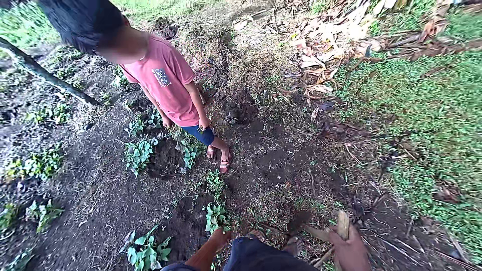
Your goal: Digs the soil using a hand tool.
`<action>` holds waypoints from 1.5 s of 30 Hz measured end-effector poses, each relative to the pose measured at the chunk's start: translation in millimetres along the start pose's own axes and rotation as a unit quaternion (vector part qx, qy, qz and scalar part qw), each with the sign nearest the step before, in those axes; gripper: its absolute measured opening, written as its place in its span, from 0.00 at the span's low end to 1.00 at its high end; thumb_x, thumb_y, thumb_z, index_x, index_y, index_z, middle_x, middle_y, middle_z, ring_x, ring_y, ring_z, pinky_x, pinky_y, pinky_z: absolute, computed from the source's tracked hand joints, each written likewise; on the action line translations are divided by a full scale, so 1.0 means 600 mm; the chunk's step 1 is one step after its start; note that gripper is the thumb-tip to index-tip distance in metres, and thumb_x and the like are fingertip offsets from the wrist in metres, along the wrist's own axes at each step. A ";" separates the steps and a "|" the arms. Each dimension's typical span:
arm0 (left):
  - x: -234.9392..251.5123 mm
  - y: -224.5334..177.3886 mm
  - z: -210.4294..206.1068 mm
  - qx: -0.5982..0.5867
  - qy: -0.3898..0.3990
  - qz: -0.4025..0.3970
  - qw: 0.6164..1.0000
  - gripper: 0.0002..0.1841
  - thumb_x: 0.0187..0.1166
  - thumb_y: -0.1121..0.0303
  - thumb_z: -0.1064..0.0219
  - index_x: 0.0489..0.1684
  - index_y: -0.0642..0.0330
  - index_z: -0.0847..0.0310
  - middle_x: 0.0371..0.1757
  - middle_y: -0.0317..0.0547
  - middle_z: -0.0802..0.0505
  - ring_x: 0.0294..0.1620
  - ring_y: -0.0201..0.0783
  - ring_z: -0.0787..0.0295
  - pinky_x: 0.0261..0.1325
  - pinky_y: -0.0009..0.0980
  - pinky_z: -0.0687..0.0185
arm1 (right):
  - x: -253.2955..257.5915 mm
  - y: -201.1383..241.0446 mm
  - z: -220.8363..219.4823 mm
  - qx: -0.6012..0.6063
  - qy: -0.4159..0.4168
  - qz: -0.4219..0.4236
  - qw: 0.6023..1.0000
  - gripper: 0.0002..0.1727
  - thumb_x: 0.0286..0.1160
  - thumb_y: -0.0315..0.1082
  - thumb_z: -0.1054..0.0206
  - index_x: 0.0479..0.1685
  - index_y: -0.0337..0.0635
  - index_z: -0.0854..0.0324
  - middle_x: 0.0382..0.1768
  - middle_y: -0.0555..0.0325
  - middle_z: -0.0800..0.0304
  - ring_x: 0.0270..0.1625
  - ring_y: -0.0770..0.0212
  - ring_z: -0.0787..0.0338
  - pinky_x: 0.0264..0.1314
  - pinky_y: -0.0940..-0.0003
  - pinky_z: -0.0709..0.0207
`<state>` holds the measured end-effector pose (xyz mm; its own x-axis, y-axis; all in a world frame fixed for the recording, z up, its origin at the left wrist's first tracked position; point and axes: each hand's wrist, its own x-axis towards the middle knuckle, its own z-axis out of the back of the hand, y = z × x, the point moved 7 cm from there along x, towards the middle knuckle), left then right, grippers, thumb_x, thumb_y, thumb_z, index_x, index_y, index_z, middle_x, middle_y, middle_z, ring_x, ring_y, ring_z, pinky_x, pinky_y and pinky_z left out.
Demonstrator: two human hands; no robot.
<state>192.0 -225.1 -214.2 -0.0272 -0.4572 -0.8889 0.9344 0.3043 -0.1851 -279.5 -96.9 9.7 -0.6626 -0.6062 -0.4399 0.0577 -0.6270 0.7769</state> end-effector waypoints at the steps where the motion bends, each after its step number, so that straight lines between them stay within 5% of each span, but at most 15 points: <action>1: -0.013 -0.008 -0.012 0.010 0.004 0.004 1.000 0.33 0.89 0.45 0.42 0.80 0.65 0.26 0.72 0.67 0.14 0.76 0.62 0.18 0.80 0.62 0.28 | 0.003 -0.014 0.023 0.013 0.005 -0.005 1.000 0.36 0.68 0.33 0.24 0.78 0.32 0.32 0.47 0.45 0.08 0.45 0.53 0.08 0.51 0.48 0.13; 4: -0.042 -0.050 -0.043 0.023 0.005 -0.011 1.000 0.32 0.88 0.45 0.41 0.78 0.63 0.24 0.70 0.65 0.13 0.74 0.61 0.16 0.78 0.62 0.26 | 0.011 -0.065 0.080 0.053 0.043 -0.029 0.997 0.37 0.67 0.33 0.23 0.79 0.33 0.29 0.51 0.43 0.07 0.48 0.53 0.06 0.55 0.50 0.12; 10: -0.084 -0.172 -0.076 0.000 -0.001 -0.097 0.995 0.33 0.85 0.45 0.38 0.84 0.55 0.29 0.74 0.61 0.14 0.75 0.59 0.17 0.78 0.63 0.25 | 0.004 -0.117 0.149 0.177 0.072 -0.051 0.980 0.34 0.65 0.26 0.28 0.75 0.29 0.30 0.41 0.50 0.09 0.38 0.63 0.08 0.46 0.61 0.11; 15: -0.105 -0.223 -0.069 0.003 0.005 -0.115 0.993 0.31 0.86 0.47 0.39 0.84 0.54 0.28 0.74 0.59 0.13 0.75 0.56 0.17 0.79 0.61 0.26 | 0.026 -0.117 0.153 0.116 0.073 -0.070 0.988 0.30 0.65 0.31 0.26 0.70 0.32 0.23 0.38 0.50 0.09 0.34 0.60 0.10 0.42 0.57 0.13; 24: -0.081 -0.309 -0.033 -0.021 0.026 -0.174 0.984 0.33 0.86 0.46 0.39 0.86 0.53 0.31 0.68 0.56 0.09 0.71 0.53 0.12 0.76 0.60 0.21 | 0.108 0.057 0.046 0.095 0.088 -0.015 0.992 0.22 0.57 0.28 0.23 0.55 0.37 0.13 0.27 0.53 0.12 0.23 0.59 0.17 0.27 0.59 0.19; 33: 0.020 -0.370 0.090 -0.038 0.039 -0.206 0.977 0.32 0.87 0.47 0.40 0.87 0.51 0.31 0.66 0.55 0.08 0.66 0.53 0.10 0.73 0.61 0.20 | 0.188 0.300 0.044 0.200 0.006 0.064 0.978 0.18 0.61 0.26 0.28 0.54 0.32 0.16 0.23 0.58 0.16 0.23 0.65 0.18 0.29 0.68 0.18; 40: 0.031 -0.405 0.157 -0.006 0.069 -0.209 0.975 0.31 0.87 0.47 0.41 0.85 0.52 0.29 0.67 0.53 0.09 0.69 0.52 0.12 0.75 0.60 0.21 | 0.252 0.324 0.013 0.294 -0.075 0.083 0.949 0.16 0.66 0.23 0.33 0.54 0.33 0.17 0.22 0.59 0.18 0.23 0.65 0.17 0.33 0.66 0.15; 45: 0.001 -0.506 0.135 -0.001 0.088 -0.275 0.957 0.33 0.87 0.47 0.40 0.89 0.50 0.34 0.68 0.50 0.10 0.69 0.48 0.12 0.76 0.57 0.21 | 0.322 0.311 -0.065 0.331 -0.081 0.066 0.938 0.13 0.67 0.22 0.32 0.51 0.32 0.18 0.22 0.57 0.18 0.23 0.63 0.18 0.32 0.67 0.17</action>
<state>-63.0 -385.5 -124.9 -0.5752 -0.4006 -0.7132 0.7608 0.0585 -0.6464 -367.9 -350.1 52.0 -0.7901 -0.5410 -0.2883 -0.2937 -0.0788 0.9527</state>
